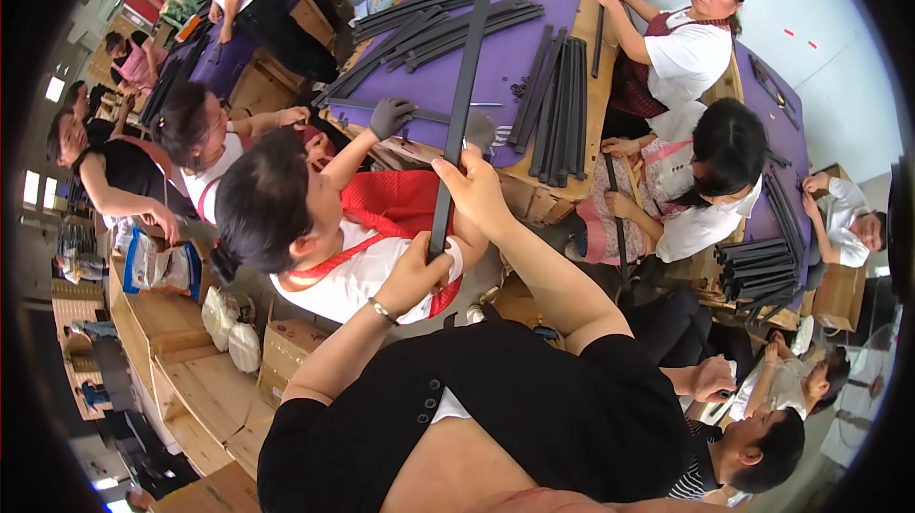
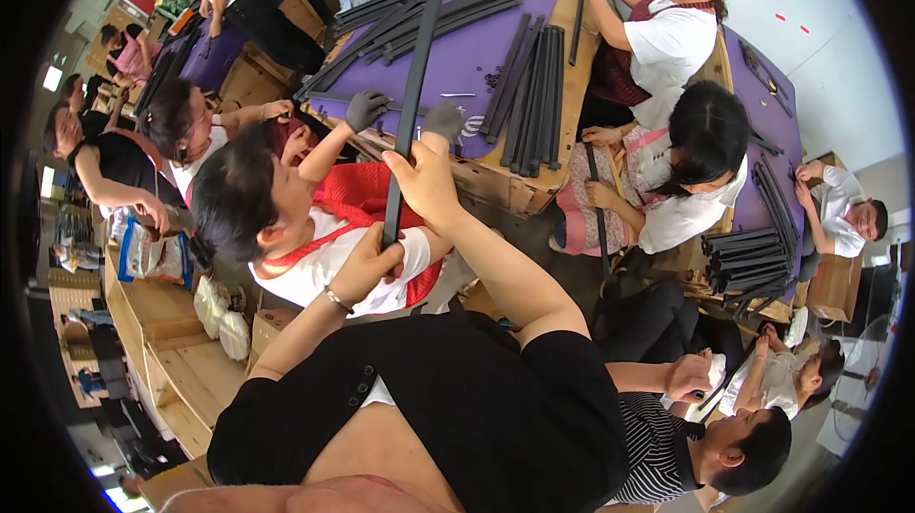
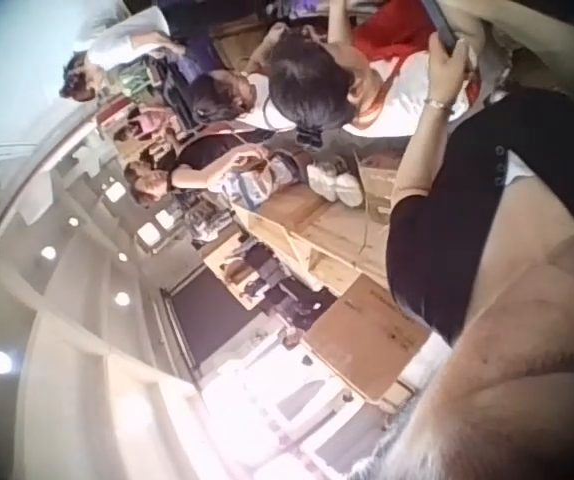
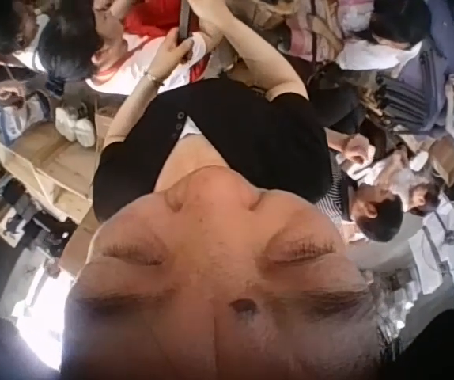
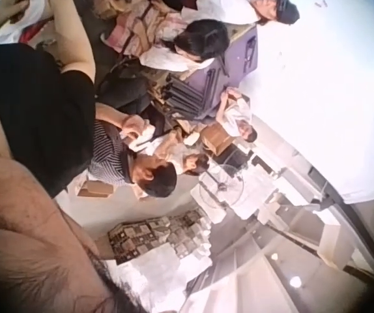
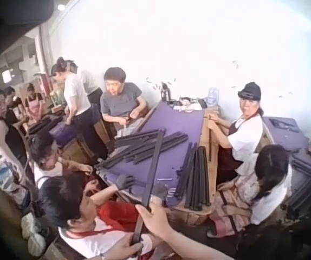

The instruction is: Retrieve a bundle of black frame strips from a wooden crate and inspect or mark individual strips at a workbench.

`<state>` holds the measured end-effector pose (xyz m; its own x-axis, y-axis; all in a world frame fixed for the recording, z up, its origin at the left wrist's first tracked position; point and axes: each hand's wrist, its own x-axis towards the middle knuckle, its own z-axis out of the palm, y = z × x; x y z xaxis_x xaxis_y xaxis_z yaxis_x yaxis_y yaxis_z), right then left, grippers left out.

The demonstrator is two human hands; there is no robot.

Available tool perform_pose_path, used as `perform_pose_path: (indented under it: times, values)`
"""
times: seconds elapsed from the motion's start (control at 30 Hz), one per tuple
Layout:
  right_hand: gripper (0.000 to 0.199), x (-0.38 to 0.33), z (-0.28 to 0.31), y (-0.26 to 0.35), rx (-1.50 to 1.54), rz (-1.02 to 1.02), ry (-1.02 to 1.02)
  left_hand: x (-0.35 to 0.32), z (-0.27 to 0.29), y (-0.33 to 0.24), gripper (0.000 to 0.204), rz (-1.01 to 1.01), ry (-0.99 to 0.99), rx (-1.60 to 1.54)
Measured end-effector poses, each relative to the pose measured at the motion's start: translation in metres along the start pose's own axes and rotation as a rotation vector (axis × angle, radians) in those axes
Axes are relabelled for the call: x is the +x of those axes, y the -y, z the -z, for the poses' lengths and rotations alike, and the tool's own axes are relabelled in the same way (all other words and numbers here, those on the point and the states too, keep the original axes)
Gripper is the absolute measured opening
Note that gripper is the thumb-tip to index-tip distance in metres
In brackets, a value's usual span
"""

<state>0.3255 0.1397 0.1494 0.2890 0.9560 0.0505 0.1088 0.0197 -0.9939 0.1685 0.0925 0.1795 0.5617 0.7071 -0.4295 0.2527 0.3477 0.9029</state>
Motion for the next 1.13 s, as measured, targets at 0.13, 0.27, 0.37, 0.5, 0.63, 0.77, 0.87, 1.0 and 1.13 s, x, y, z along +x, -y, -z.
perform_pose_path:
  times: [0.13, 0.27, 0.37, 0.5, 0.63, 0.77, 0.87, 1.0, 1.13]
  values:
    - [0.028, 0.029, 0.023, -0.037, -0.011, 0.051, -0.164, 0.063, -0.015, -0.007, 0.015, 0.018, -0.168, -0.072]
    - [0.022, 0.037, 0.075, -0.049, -0.092, -0.075, -0.435, 0.164, -0.023, 0.013, 0.02, 0.018, -0.211, 0.028]
    - [0.019, 0.036, 0.103, -0.072, -0.08, -0.072, -0.476, 0.245, -0.034, 0.022, 0.023, -0.072, -0.213, 0.111]
    - [0.013, 0.033, 0.116, -0.092, -0.146, -0.022, -0.44, 0.322, -0.031, 0.027, 0.035, -0.185, -0.328, 0.523]
    - [0.012, 0.034, 0.127, -0.115, -0.161, -0.075, -0.408, 0.378, -0.044, 0.042, 0.037, -0.038, -0.316, 0.738]
    - [0.013, 0.029, 0.13, -0.13, -0.186, -0.13, -0.346, 0.387, -0.051, 0.055, 0.051, 0.149, -0.193, 0.762]
    - [0.012, 0.029, 0.119, -0.105, -0.239, -0.089, -0.223, 0.361, -0.05, 0.052, 0.046, 0.055, -0.322, 0.747]
    - [0.014, 0.006, 0.094, -0.075, -0.242, -0.056, 0.237, 0.298, -0.032, 0.077, 0.019, -0.229, 0.081, 0.417]
    - [0.012, -0.036, 0.061, -0.057, -0.322, -0.227, 0.92, 0.109, 0.01, 0.079, 0.018, -0.36, 0.338, 0.652]
